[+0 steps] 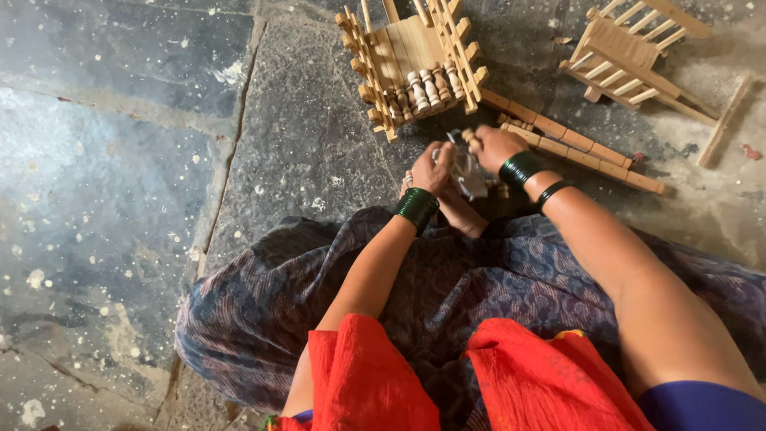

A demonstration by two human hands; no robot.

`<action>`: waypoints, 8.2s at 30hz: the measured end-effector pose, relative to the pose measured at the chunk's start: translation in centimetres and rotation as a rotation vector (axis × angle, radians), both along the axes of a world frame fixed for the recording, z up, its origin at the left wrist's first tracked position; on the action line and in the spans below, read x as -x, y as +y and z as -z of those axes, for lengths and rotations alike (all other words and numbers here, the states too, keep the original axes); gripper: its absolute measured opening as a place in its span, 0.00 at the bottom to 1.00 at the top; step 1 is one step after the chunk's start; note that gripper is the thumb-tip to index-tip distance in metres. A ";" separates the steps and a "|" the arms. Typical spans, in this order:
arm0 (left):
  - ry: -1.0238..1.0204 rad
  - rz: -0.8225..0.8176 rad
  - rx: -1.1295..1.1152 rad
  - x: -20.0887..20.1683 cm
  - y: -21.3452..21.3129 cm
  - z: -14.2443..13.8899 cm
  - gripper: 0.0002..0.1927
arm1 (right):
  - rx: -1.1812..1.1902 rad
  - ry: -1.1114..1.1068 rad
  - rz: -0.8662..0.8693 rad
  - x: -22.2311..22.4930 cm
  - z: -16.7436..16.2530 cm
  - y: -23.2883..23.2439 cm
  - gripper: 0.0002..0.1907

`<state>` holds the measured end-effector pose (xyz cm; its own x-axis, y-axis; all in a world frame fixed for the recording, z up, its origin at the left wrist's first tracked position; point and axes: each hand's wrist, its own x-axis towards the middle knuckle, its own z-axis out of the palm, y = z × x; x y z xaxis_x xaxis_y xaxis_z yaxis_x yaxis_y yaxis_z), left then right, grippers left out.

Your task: The person sits on the floor and wipes small wooden toy parts, including spindles and wheels, one at a time with a white cloth, then places the wiped parts into a wooden toy cart frame in front of them.

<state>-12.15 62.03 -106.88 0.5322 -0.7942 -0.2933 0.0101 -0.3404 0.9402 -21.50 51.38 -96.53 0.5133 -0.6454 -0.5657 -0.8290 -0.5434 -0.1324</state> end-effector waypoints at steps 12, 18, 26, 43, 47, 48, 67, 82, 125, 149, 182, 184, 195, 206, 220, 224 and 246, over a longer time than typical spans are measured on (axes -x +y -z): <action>-0.174 -0.308 0.176 -0.4 -1.4 -1.8 0.24 | 0.032 -0.977 0.079 -1.8 3.0 4.1 0.18; 0.125 -0.229 0.155 -4.5 -2.7 -4.0 0.21 | -0.240 -0.995 0.111 -2.3 0.2 5.5 0.22; -0.110 -0.025 0.245 -1.7 -3.9 -7.3 0.31 | -0.098 -1.354 0.045 -2.5 -0.9 0.9 0.18; 0.172 -0.029 0.463 -4.0 -4.5 -5.8 0.29 | -0.369 -1.240 0.126 -2.3 -0.7 2.7 0.26; 0.198 0.057 0.238 -7.0 -4.1 -6.5 0.30 | -0.847 -1.194 0.039 -2.5 -1.4 1.5 0.43; 0.167 0.067 0.214 -7.8 -4.0 -6.7 0.31 | -0.980 -1.182 0.014 -2.6 -1.5 1.2 0.48; -0.127 0.167 -0.057 -8.4 -3.5 -9.5 0.31 | -0.621 -1.085 -0.167 -2.3 -3.6 1.5 0.44; -0.219 -0.105 0.304 -9.0 -3.9 -7.7 0.23 | -0.631 -1.136 -0.174 -2.4 -3.6 1.4 0.36; -0.358 -0.058 0.098 -6.9 -2.4 -5.8 0.25 | -0.053 -0.963 -0.129 -2.4 -0.9 1.7 0.28; -0.097 -0.118 0.001 -3.2 1.3 -0.9 0.26 | -0.105 -0.347 -0.323 -1.8 0.2 3.0 0.22; 0.025 -0.118 0.065 -3.3 2.2 0.5 0.23 | -0.094 -0.590 -0.366 -2.0 -0.8 -0.4 0.37; -0.037 -0.049 -0.002 -3.0 2.1 0.2 0.23 | -0.006 -0.624 -0.404 -2.4 -0.9 -0.5 0.38; -0.211 0.079 -0.064 -2.7 1.9 1.0 0.21 | 0.177 -0.409 -0.418 -9.1 -0.7 -0.1 0.60; -0.192 0.108 -0.095 -3.9 1.2 4.1 0.22 | 0.302 -0.447 -0.530 -13.2 2.2 0.6 0.65; -0.173 0.125 -0.116 -3.6 1.1 5.5 0.22 | 0.390 -0.267 -0.504 -13.3 2.9 0.6 0.61; -0.209 0.126 -0.072 -3.1 1.4 5.3 0.22 | 0.313 -0.290 -0.466 -11.1 2.8 -0.4 0.54; -0.427 0.206 -0.006 -0.6 3.4 4.3 0.17 | -0.190 0.515 -0.248 6.1 4.3 -2.2 0.39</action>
<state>-11.51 65.43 -111.20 0.4379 -0.8948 -0.0873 -0.4453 -0.3002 0.8436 -27.57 49.13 -100.80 0.2646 -0.4046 -0.8754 -0.6638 -0.7349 0.1390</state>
